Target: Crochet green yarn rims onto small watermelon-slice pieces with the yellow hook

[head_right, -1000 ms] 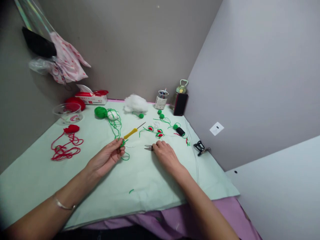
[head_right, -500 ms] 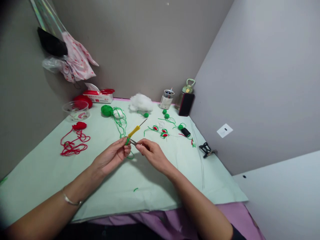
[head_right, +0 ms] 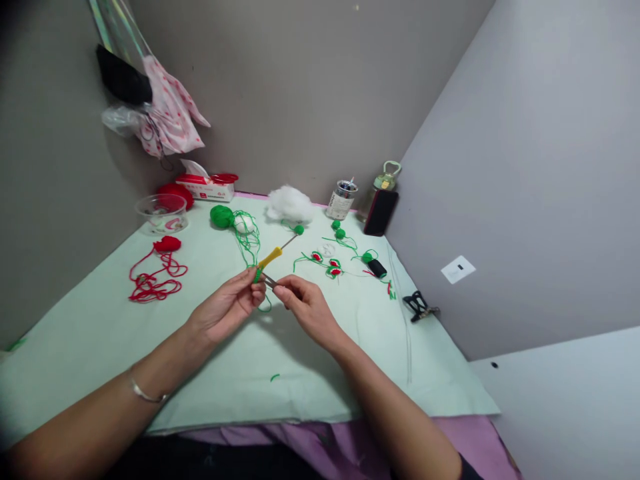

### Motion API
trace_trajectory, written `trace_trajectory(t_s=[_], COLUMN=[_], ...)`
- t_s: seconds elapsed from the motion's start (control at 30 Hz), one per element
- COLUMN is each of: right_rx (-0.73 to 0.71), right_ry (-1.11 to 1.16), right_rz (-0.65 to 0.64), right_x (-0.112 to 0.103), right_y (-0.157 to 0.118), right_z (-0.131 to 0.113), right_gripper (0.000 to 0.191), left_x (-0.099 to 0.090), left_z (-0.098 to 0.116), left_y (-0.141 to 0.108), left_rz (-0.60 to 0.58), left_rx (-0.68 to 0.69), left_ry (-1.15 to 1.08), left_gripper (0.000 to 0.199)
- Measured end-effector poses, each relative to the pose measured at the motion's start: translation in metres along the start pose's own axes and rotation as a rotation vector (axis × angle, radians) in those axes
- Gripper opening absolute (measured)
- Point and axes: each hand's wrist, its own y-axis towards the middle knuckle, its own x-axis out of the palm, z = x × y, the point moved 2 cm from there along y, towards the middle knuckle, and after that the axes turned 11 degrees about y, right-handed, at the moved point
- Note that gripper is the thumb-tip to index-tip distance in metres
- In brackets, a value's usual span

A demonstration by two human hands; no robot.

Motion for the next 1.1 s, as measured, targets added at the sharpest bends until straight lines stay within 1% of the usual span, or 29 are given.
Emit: trace_trajectory(t_s=[0.3, 0.53, 0.83, 1.1], right_rx=[0.001, -0.008, 0.015, 0.027], right_ry=[0.036, 0.004, 0.011, 0.020], right_rz=[0.006, 0.003, -0.034, -0.045], right_x=[0.003, -0.004, -0.006, -0.011], right_y=[0.004, 0.005, 0.004, 0.005], right_z=[0.002, 0.007, 0.010, 0.012], right_gripper=[0.038, 0.035, 0.041, 0.044], left_x=[0.000, -0.001, -0.001, 0.000], left_z=[-0.004, -0.006, -0.009, -0.009], left_y=[0.000, -0.002, -0.003, -0.004], left_rz=[-0.009, -0.009, -0.009, -0.004], left_rx=[-0.024, -0.033, -0.042, -0.045], left_ry=[0.015, 0.033, 0.046, 0.065], left_gripper=[0.017, 0.013, 0.012, 0.017])
